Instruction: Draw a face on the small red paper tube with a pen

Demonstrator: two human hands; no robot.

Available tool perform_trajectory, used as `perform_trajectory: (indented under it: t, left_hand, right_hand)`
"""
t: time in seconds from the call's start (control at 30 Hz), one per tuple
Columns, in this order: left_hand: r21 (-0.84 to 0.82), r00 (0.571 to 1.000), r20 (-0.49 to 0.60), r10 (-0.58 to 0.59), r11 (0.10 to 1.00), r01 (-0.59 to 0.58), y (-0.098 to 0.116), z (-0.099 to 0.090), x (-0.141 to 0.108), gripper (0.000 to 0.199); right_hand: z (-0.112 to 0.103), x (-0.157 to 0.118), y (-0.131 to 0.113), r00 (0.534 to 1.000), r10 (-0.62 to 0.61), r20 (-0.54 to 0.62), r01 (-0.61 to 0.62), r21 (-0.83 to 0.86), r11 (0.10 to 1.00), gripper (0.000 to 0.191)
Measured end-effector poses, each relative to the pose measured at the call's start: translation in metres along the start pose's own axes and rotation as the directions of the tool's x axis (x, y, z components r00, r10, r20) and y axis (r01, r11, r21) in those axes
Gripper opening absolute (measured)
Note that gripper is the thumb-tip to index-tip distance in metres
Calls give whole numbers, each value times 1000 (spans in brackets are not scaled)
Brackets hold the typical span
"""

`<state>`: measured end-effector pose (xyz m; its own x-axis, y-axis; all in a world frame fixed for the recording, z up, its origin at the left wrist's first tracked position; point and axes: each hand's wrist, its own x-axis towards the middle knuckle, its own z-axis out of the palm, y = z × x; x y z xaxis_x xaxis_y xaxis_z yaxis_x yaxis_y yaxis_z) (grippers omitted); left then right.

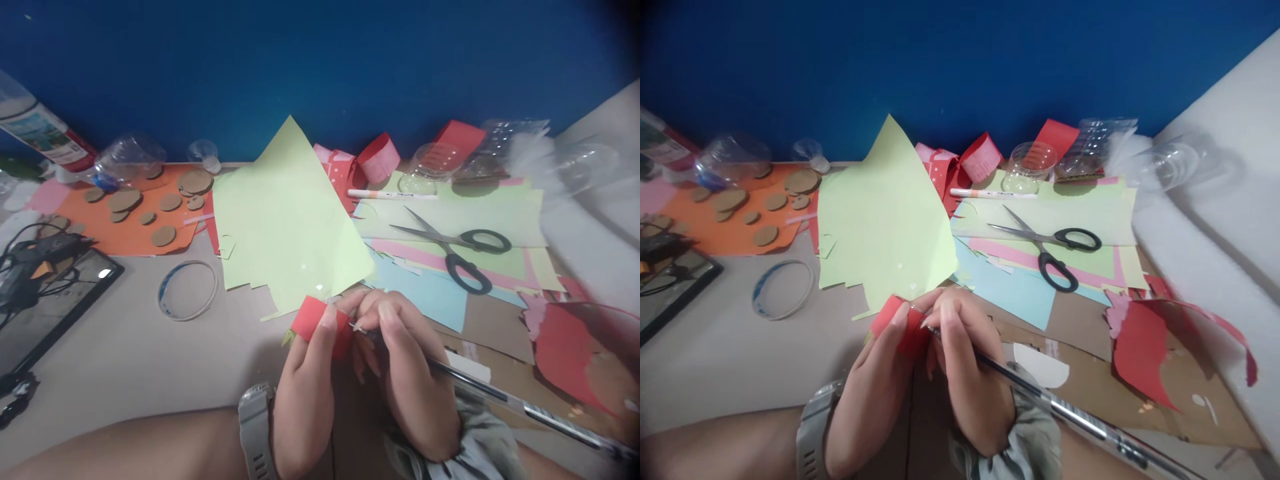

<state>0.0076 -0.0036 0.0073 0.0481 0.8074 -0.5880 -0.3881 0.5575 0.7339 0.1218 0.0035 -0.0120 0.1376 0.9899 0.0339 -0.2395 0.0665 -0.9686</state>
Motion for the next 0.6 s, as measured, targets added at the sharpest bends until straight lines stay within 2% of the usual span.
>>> perform_trajectory:
  t: [0.1,0.2,0.3,0.4,0.6]
  left_hand:
    - [4,1000,-16,-12,1000,12,-3,-3,0,42]
    - [-1,1000,22,-1,1000,1,-4,-4,1,36]
    - [7,998,54,17,1000,-17,-2,-3,2,35]
    - [10,1000,25,3,1000,-3,1,-3,2,42]
    - [32,1000,14,-7,999,7,0,-2,-1,38]
  right_hand:
    - [0,0,0,1000,11,8,-11,24,1000,45]
    - [0,0,0,999,36,5,-36,67,997,45]
    - [-1,1,0,1000,2,16,-2,33,999,45]
    - [-3,1,0,998,-32,52,32,-7,999,46]
    - [0,0,2,999,-30,-11,31,19,999,43]
